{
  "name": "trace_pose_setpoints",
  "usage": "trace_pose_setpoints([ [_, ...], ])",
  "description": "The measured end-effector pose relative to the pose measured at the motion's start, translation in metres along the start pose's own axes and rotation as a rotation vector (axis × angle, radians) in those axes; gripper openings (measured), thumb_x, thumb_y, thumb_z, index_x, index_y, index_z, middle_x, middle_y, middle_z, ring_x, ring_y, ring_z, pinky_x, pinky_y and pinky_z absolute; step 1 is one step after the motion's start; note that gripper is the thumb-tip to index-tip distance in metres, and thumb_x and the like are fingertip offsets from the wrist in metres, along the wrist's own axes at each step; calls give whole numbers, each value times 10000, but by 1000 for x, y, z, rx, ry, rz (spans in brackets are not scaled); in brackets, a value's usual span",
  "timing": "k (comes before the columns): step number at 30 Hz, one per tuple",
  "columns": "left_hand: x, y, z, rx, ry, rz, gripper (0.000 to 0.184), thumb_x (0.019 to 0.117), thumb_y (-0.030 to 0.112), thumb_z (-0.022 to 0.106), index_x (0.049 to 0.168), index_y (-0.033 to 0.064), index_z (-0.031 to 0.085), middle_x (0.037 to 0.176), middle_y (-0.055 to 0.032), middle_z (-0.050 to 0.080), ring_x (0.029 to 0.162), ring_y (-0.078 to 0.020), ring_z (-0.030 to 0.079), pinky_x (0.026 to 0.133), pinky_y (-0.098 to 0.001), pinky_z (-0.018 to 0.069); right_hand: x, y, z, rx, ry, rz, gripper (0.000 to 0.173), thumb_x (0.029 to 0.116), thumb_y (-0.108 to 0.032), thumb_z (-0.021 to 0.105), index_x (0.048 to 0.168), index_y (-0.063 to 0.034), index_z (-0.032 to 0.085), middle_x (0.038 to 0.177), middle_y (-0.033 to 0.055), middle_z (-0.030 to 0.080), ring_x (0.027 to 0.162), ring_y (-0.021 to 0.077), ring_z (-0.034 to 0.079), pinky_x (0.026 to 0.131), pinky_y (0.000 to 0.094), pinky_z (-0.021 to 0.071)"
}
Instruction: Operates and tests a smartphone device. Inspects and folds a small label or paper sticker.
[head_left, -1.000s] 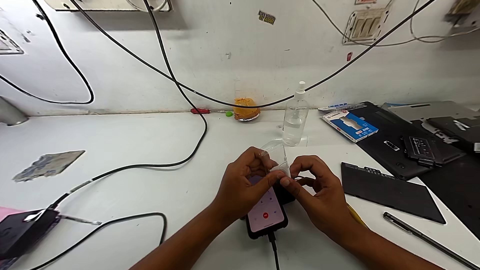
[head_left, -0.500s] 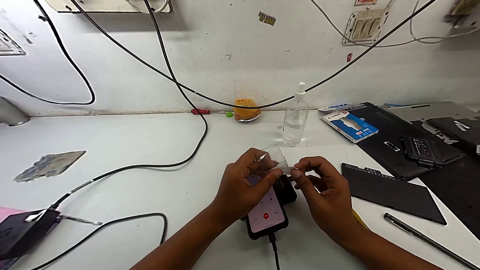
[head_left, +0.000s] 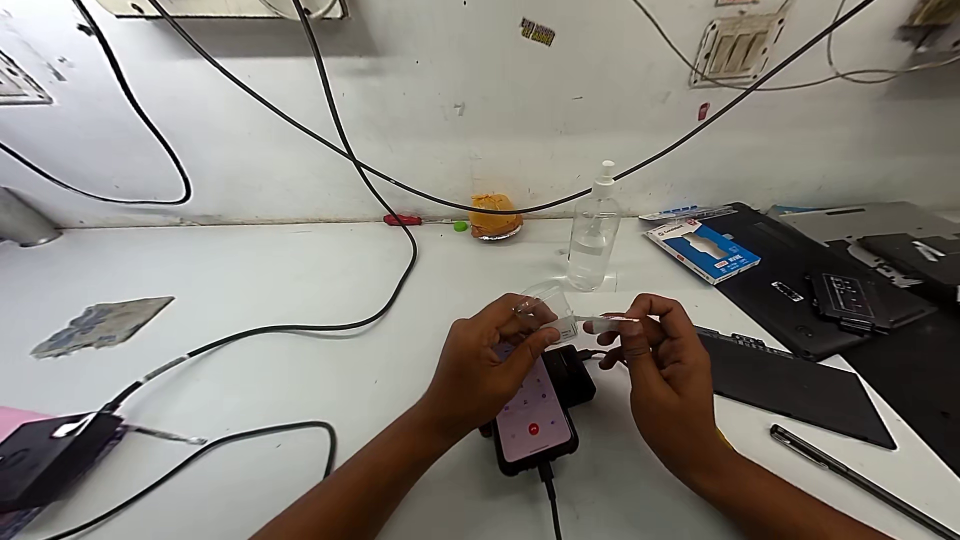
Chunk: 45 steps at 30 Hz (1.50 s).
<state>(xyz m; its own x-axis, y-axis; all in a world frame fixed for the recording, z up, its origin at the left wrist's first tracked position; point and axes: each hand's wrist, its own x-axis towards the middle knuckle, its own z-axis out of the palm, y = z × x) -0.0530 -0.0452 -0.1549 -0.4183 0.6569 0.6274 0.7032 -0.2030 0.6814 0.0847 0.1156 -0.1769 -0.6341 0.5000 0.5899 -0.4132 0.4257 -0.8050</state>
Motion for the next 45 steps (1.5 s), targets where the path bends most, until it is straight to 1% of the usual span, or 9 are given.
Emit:
trace_pose_setpoints([
  [15,1,5,-3,-98,36,-47,156,1040,131,557,1172,69,613,1000,-24,670,771,-125,662,670,-247,602,2,-2,-3,118,120,113,190,1117,-260,374,1202,-146,498,1122,71,650,926,218,699,678,331,621],
  [23,16,-32,-42,322,406,-260,305,1092,266,454,1265,81,624,1058,-73,600,769,-141,619,635,-295,546,4,2,-2,22,150,157,129,1013,-162,622,1131,-118,596,771,53,593,599,176,608,508,292,555],
  [26,16,-47,-49,440,363,-474,660,1037,301,589,1571,21,322,1455,-257,463,1152,-347,621,867,-506,563,6,3,-3,-2,143,175,155,1011,-174,642,1149,-102,651,1013,54,696,763,190,701,594,313,620],
  [28,14,-57,-47,500,330,-528,852,1004,353,629,1626,5,161,1626,-273,246,1392,-431,442,1035,-610,465,7,4,-4,-5,112,206,218,1027,-191,622,1219,-110,686,1224,35,703,866,203,725,636,332,637],
  [30,12,-59,-41,602,291,-455,800,996,387,621,1606,9,266,1650,-245,239,1453,-451,350,1110,-636,375,7,7,-3,-5,103,234,215,1020,-208,639,1210,-119,688,1194,43,695,858,216,720,628,346,641],
  [34,11,-45,-30,605,134,-43,357,1041,316,562,1282,83,683,1288,-98,655,1194,-269,599,996,-477,507,6,12,-2,-37,74,213,225,999,-271,672,1182,-140,658,908,63,635,678,209,650,535,327,591],
  [37,8,-25,-16,430,-28,185,285,1029,261,603,1245,102,700,1064,11,701,981,-103,653,868,-310,568,1,12,0,-53,-21,99,235,1005,-287,664,1195,-152,633,684,29,596,533,176,590,472,300,538],
  [40,4,-14,-9,396,-141,348,344,1003,208,646,1325,88,665,1121,-16,690,1052,-111,648,927,-290,563,-5,12,1,-64,-119,-9,220,998,-289,673,1181,-173,635,760,-8,661,617,147,649,546,287,580],
  [45,2,-16,-13,468,-84,458,154,973,84,638,1069,78,759,1055,-53,695,1022,-133,663,893,-265,567,-6,13,3,-9,-142,-37,203,979,-256,704,1146,-154,653,867,11,701,701,164,696,613,307,627],
])
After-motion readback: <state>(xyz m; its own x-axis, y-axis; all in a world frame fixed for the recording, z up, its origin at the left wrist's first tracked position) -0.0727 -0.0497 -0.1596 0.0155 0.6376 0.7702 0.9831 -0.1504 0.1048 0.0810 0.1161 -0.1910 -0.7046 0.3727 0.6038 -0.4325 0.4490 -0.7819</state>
